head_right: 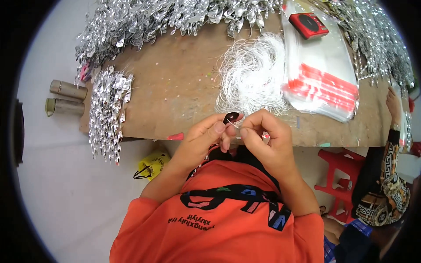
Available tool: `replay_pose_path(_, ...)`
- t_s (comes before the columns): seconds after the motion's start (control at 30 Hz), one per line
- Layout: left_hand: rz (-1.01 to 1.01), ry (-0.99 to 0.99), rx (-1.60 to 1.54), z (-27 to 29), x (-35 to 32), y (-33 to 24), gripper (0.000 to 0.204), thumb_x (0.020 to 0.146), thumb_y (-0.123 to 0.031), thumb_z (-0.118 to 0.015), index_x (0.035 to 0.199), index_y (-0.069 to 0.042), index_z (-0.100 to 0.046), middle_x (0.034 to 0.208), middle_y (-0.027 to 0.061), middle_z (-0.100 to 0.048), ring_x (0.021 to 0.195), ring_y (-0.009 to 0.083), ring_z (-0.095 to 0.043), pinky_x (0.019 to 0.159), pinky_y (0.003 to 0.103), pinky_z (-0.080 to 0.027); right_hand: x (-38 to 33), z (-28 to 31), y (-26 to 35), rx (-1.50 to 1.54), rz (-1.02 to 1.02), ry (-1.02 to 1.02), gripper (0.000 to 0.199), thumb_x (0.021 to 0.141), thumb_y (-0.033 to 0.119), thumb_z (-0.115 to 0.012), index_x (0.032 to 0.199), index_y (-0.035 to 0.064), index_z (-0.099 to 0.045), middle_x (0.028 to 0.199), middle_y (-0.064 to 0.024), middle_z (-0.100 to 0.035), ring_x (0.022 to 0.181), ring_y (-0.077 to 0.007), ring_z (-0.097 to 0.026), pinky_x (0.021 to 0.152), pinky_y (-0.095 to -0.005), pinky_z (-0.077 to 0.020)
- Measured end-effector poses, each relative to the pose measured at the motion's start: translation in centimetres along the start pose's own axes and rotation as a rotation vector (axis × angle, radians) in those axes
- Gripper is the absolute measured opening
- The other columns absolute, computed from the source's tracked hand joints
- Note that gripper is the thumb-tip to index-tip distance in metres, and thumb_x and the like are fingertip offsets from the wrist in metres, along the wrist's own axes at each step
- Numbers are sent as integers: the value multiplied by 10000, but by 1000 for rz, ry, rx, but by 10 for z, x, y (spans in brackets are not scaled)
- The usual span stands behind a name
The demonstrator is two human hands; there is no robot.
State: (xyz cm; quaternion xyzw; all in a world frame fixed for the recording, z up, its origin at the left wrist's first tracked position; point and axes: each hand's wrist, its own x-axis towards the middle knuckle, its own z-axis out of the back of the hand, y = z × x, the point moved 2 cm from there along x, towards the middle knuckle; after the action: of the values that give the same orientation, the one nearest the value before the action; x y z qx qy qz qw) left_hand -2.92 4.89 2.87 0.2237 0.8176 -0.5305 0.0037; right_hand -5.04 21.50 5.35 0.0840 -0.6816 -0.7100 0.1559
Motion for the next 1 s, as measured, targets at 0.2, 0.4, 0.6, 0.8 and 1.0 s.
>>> replay_pose_path(0.2, -17, -13, 52, 4, 2, -1, 391, 956, -270, -413, 1223, 8, -481, 900, 15, -528, 705, 70, -502, 612, 199, -405, 3, -3, -6, -1, -60, -35, 38, 820, 43, -545, 800, 38, -514, 725, 40, -475, 633, -19, -394, 559, -169, -316)
replay_pose_path(0.4, -29, -23, 68, 6, 0, 1, 391, 954, -263, -421, 1239, -1, -474, 911, 13, -528, 726, 65, -498, 626, 192, -405, 2, -3, -9, 39, -70, -106, 41, 795, 28, -563, 768, 22, -533, 676, 42, -504, 616, -27, -426, 554, -184, -350)
replay_pose_path(0.6, -100, 9, 105, 0, 2, -2, 318, 919, -173, -497, 1194, -14, -498, 944, 22, -543, 740, 69, -497, 655, 196, -418, 2, -3, -5, 33, -58, -84, 32, 810, 32, -565, 785, 22, -547, 695, 25, -543, 625, -27, -453, 560, -182, -363)
replay_pose_path(0.8, -98, 65, 84, 4, 0, 4, 273, 894, -135, -540, 1137, -12, -512, 967, 44, -574, 775, 77, -513, 667, 201, -428, 1, -3, -8, 117, -192, -70, 34, 857, 51, -553, 858, 25, -531, 697, 9, -547, 587, -26, -480, 503, -154, -362)
replay_pose_path(1.0, -42, 82, -39, 4, -4, 4, 245, 885, -116, -551, 1104, -9, -527, 995, 66, -593, 865, 101, -548, 731, 227, -449, -3, 6, -19, 88, -77, 84, 58, 848, 49, -571, 898, 20, -567, 708, -15, -572, 601, -46, -511, 524, -166, -397)
